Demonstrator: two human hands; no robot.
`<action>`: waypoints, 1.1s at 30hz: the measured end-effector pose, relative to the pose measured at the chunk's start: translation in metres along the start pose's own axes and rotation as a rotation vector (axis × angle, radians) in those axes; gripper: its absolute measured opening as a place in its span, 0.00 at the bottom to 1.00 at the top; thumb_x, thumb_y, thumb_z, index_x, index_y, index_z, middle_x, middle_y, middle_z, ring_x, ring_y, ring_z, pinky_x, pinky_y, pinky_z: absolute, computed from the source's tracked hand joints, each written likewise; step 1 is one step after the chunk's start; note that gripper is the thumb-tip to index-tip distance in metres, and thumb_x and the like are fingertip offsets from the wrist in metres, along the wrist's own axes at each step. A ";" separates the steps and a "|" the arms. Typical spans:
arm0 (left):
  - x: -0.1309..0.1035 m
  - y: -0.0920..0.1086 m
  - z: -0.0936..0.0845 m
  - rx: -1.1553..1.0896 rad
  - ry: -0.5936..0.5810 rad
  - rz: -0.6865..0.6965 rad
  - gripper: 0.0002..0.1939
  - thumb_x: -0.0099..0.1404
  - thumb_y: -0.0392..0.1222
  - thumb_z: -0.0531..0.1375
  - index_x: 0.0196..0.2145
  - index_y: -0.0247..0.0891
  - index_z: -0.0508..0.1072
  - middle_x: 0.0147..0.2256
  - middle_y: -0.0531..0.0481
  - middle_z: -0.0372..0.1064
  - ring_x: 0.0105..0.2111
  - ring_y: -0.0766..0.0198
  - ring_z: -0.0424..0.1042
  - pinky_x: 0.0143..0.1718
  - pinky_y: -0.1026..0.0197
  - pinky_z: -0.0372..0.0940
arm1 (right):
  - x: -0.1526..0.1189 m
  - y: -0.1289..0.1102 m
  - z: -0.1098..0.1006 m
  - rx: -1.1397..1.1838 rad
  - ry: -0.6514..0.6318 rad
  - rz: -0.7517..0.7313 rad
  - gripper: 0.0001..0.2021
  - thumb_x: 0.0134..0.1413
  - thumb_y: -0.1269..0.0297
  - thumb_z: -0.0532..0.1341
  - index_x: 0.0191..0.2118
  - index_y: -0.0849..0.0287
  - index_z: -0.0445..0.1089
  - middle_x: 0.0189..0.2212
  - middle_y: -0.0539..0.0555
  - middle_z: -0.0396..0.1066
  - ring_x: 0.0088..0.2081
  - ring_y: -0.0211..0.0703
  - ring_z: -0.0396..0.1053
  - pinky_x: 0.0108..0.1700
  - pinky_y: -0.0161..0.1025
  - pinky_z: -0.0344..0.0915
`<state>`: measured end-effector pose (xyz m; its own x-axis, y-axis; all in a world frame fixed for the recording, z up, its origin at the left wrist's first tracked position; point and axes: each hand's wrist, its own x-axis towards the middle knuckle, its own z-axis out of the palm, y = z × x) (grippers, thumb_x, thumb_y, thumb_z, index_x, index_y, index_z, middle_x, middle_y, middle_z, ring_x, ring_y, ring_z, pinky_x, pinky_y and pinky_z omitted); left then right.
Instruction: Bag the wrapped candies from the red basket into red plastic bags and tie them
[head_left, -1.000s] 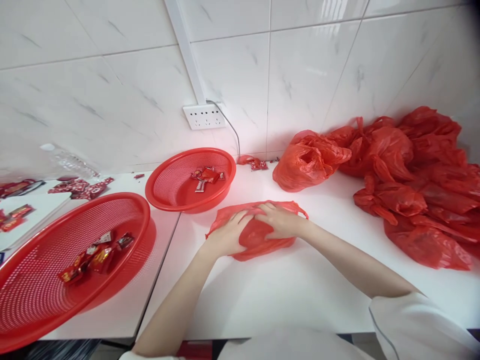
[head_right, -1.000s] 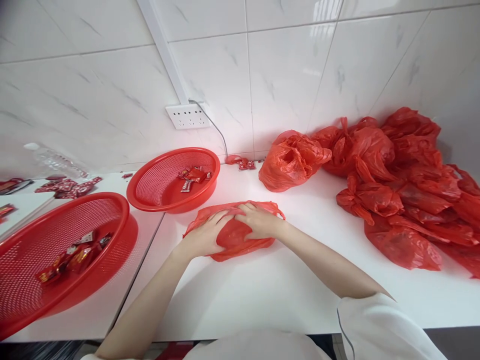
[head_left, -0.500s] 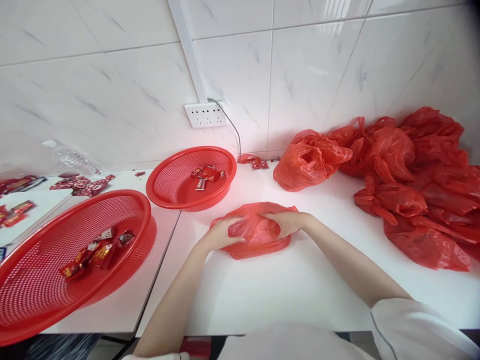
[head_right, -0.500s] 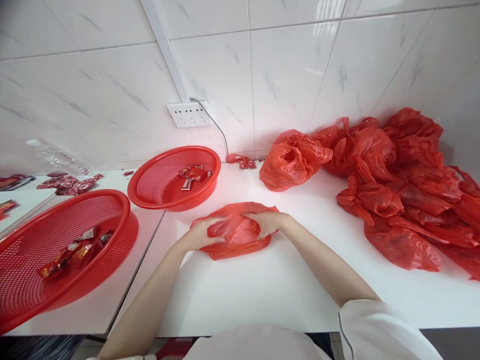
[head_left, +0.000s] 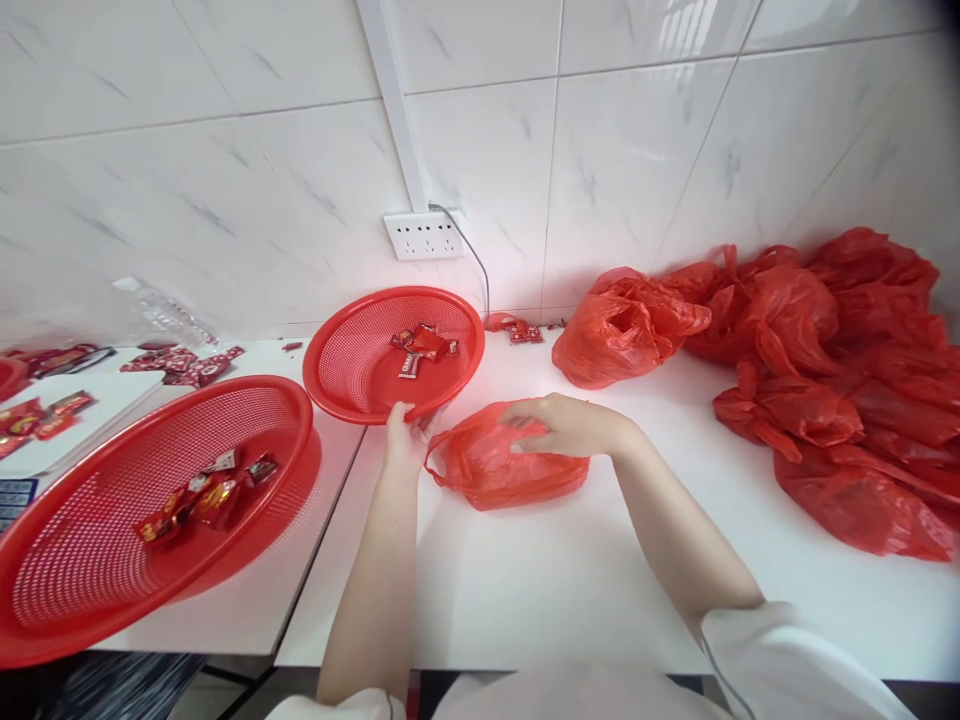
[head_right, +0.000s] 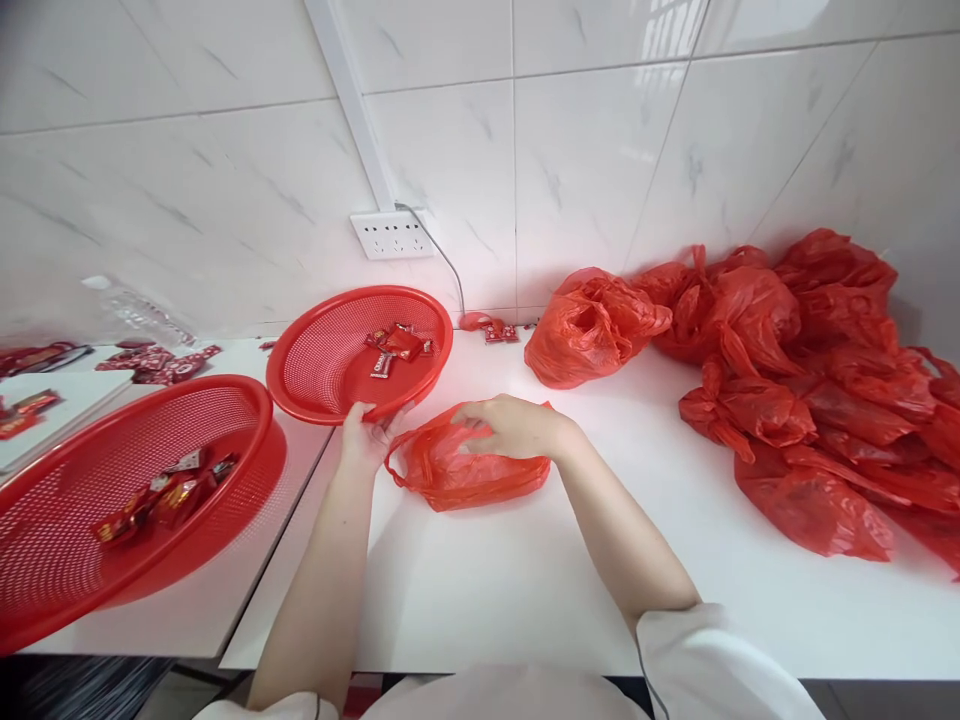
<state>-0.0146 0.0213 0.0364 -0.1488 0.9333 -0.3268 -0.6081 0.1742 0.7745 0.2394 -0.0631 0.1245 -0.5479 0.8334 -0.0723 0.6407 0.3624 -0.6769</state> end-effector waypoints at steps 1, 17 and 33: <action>-0.001 -0.003 -0.003 -0.005 -0.002 0.010 0.08 0.55 0.32 0.54 0.32 0.35 0.71 0.30 0.49 0.75 0.29 0.64 0.76 0.32 0.64 0.73 | -0.003 -0.003 -0.001 0.005 0.007 -0.017 0.20 0.58 0.60 0.58 0.55 0.54 0.67 0.52 0.54 0.71 0.51 0.50 0.69 0.49 0.43 0.65; -0.051 -0.035 0.009 0.174 -0.186 -0.004 0.14 0.45 0.38 0.63 0.32 0.34 0.73 0.33 0.48 0.75 0.34 0.56 0.74 0.33 0.54 0.74 | 0.005 0.007 0.005 -0.145 0.412 -0.095 0.09 0.62 0.66 0.55 0.44 0.56 0.71 0.43 0.53 0.75 0.42 0.43 0.73 0.45 0.40 0.67; -0.058 -0.042 0.013 0.157 -0.243 -0.046 0.17 0.46 0.38 0.62 0.37 0.35 0.73 0.34 0.47 0.76 0.41 0.49 0.76 0.39 0.49 0.73 | 0.031 0.016 0.039 -0.282 0.214 -0.169 0.22 0.58 0.57 0.61 0.55 0.60 0.68 0.53 0.61 0.70 0.55 0.54 0.66 0.57 0.51 0.58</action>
<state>0.0300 -0.0361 0.0298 0.0792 0.9678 -0.2389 -0.4791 0.2471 0.8423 0.2118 -0.0472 0.0831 -0.5531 0.8094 0.1974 0.6900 0.5779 -0.4359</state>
